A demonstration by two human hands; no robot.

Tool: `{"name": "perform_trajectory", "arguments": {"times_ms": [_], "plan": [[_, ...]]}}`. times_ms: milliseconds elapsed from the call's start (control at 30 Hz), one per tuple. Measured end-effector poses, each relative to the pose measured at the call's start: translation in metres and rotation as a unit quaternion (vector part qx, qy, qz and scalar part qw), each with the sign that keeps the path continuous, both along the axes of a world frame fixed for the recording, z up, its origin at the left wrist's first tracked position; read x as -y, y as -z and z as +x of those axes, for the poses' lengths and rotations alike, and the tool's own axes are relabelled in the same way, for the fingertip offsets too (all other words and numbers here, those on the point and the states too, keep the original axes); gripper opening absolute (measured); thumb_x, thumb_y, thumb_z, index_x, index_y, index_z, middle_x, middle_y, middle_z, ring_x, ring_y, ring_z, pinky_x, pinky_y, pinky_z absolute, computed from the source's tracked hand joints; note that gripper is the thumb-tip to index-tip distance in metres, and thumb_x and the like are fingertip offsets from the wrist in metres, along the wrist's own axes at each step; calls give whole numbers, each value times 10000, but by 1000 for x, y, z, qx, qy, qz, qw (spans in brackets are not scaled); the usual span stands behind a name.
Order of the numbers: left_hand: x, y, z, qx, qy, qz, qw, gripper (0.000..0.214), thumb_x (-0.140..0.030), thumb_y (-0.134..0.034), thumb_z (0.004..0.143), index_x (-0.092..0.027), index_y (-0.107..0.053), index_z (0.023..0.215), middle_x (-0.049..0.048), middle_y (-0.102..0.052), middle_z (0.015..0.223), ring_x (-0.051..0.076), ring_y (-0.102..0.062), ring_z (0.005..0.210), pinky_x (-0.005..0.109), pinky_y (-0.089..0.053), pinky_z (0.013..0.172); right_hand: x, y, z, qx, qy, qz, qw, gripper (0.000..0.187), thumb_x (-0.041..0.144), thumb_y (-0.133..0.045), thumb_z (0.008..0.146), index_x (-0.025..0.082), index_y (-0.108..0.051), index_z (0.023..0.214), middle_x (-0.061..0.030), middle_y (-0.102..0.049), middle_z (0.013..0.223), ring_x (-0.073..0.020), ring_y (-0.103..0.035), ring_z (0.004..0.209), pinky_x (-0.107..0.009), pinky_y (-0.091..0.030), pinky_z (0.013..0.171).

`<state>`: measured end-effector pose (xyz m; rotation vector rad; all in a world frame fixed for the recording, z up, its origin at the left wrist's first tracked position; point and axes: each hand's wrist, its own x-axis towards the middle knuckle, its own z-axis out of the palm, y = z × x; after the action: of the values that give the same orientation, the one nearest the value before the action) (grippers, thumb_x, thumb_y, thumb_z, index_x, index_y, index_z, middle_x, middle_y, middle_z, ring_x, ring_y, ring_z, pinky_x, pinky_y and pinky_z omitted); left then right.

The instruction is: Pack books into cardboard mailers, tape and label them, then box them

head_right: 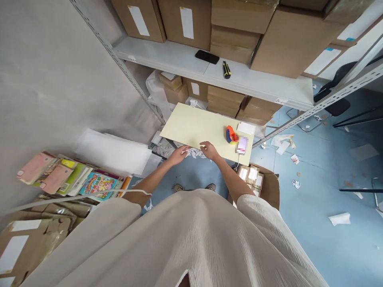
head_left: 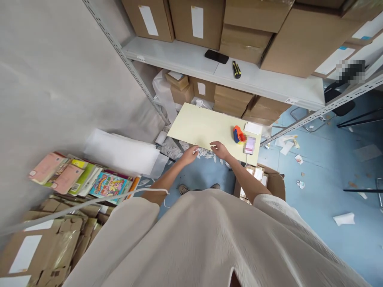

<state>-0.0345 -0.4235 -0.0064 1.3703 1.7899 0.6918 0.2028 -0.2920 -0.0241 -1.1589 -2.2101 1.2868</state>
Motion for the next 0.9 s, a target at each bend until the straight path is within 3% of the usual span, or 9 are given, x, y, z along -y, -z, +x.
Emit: {"name": "perform_trajectory", "arguments": {"times_ms": [200,433,667,900], "plan": [[36,-1,-59,5,-13,11,1000,452,-177,-591,1074,-150,-705,1510,176,-768,1514,281,-747,1413,439,-567,1262,31,-1,-66,2,-9,1,1000,283,312,-660,1050,253,-824,1272,-115,-768,1408,-218,-801,1048,-429,-663,1079],[99,-3,-142,10,-53,28,998,447,-189,-606,1075,-173,-718,1508,153,-771,1514,279,-748,1402,424,-570,1252,75,1,-161,10,-49,7,999,267,354,-688,1037,251,-827,1241,-125,-790,1382,-257,-808,1056,-476,-665,1090],[168,-1,-207,-11,-158,49,986,454,-150,-586,1044,-169,-731,1474,142,-765,1525,270,-760,1370,434,-561,1266,104,5,-266,16,-161,22,987,259,395,-705,1023,255,-833,1199,-95,-828,1265,-263,-807,1038,-465,-661,1077],[256,6,-249,-29,-294,47,954,463,-222,-581,1052,-196,-727,1491,125,-785,1482,268,-755,1334,463,-571,1256,140,7,-369,6,-303,28,953,314,410,-660,1023,248,-822,1238,-116,-807,1354,-253,-793,1016,-469,-663,1055]]}}
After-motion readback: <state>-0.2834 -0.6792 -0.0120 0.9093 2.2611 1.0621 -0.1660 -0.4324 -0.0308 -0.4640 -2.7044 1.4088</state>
